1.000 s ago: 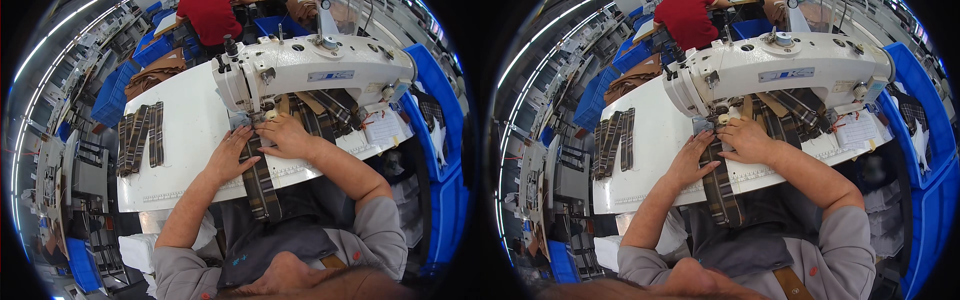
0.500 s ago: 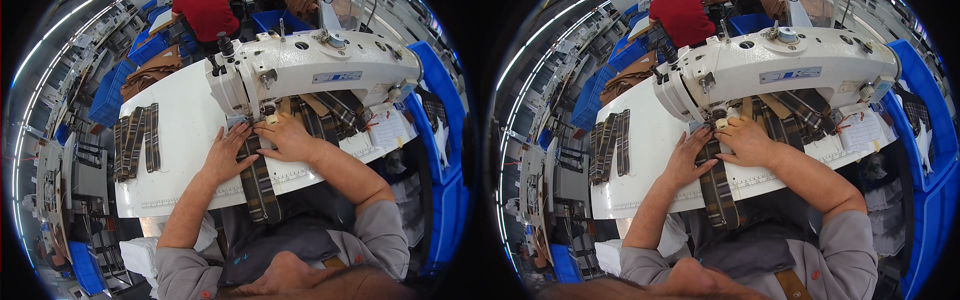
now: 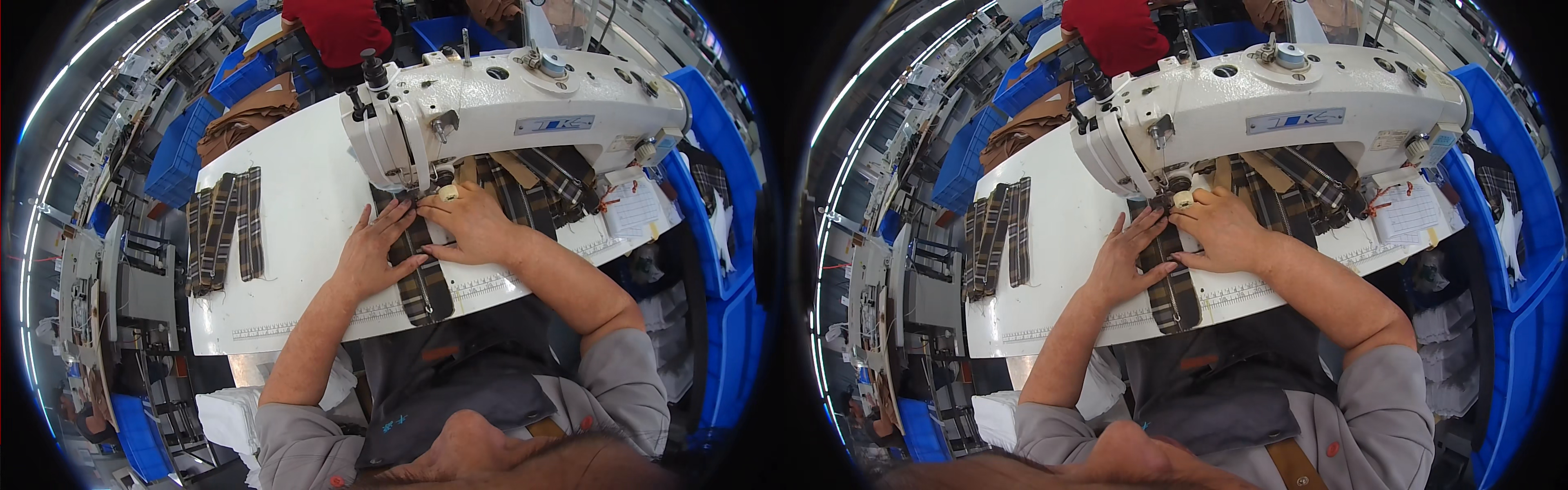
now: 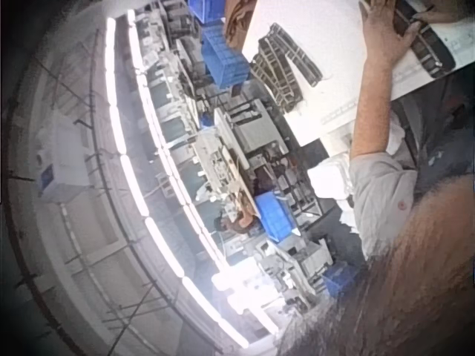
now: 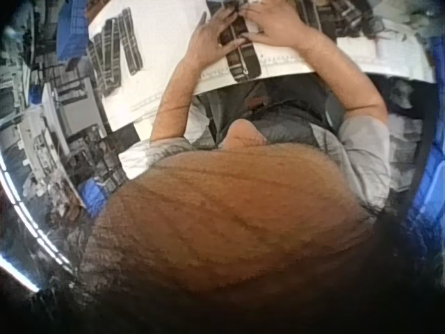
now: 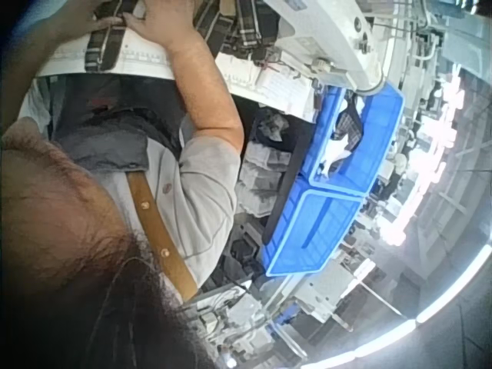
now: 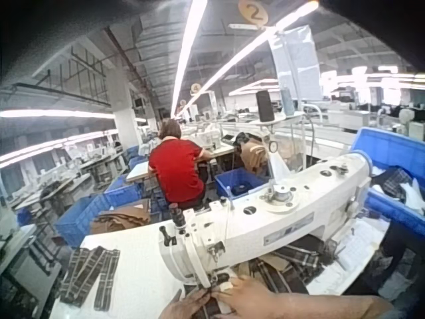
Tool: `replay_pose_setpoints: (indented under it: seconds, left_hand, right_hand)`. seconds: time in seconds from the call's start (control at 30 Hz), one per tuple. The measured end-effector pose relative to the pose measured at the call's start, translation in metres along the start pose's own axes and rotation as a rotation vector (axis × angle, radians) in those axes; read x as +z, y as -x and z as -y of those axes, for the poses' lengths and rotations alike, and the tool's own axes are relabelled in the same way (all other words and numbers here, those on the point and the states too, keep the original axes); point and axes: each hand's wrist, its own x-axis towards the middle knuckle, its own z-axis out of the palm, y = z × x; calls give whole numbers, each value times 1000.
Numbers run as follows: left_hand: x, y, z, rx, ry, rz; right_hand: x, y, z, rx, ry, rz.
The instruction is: The person sews together strips of patterned fabric using an industrial sewing machine.
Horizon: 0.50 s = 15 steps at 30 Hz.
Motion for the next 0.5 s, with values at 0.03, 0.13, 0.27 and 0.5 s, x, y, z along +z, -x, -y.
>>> replay_pose_setpoints:
  seconds: [0.03,0.13,0.27,0.5]
  left_hand:
    - [-1,1,1,2,-10,7]
    - [-1,1,1,-5,-8,16]
    - [-2,2,3,-4,38,16]
    - [-3,0,0,-16,109,-3]
  right_hand:
    - [0,0,0,-1,1,2]
    - [0,0,0,-12,3,-6]
    - [0,-1,1,-11,-7,4]
    - [-1,-1,1,-1,11,17]
